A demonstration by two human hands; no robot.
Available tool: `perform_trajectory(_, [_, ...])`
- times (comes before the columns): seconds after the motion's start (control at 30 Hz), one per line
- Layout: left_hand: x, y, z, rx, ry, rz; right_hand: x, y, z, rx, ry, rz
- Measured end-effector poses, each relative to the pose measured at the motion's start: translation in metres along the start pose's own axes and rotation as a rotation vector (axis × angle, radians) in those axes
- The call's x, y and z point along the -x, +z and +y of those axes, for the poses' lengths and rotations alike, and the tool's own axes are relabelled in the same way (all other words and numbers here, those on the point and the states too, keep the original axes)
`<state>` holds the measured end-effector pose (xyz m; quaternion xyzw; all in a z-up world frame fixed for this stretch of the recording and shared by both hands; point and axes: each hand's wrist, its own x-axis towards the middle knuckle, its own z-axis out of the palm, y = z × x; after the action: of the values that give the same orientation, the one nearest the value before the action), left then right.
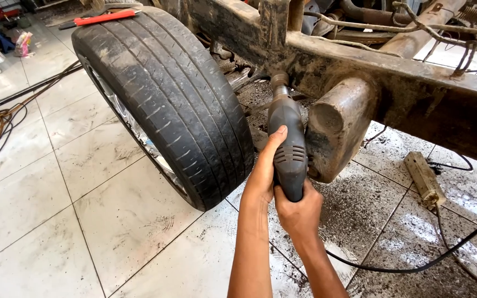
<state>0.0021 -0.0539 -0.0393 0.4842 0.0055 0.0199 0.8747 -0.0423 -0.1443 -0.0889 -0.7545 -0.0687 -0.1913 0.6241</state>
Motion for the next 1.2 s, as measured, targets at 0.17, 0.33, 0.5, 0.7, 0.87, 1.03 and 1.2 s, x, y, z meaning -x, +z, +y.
perform_trajectory(0.17, [0.003,0.004,0.004,0.000,0.000,0.004,-0.003,-0.002,-0.004,0.014,0.034,-0.020])
perform_trajectory(0.33, [0.002,0.004,0.006,0.023,0.008,0.005,-0.004,-0.003,-0.010,0.048,0.003,0.002])
perform_trajectory(0.5, [-0.001,0.003,0.004,0.015,0.007,0.018,-0.006,-0.001,-0.008,0.024,0.095,-0.023])
perform_trajectory(0.7, [-0.003,0.003,0.004,0.024,0.017,0.010,-0.006,-0.002,-0.016,0.009,0.129,-0.014])
perform_trajectory(0.87, [0.000,0.009,0.008,-0.008,0.016,0.032,-0.006,0.000,-0.005,-0.014,0.034,0.006])
perform_trajectory(1.03, [0.000,0.011,0.009,-0.014,0.018,0.051,-0.007,-0.002,-0.010,-0.018,0.011,-0.002])
perform_trajectory(1.2, [0.000,0.012,0.010,-0.025,0.032,0.029,-0.009,0.000,-0.005,-0.016,0.041,-0.004])
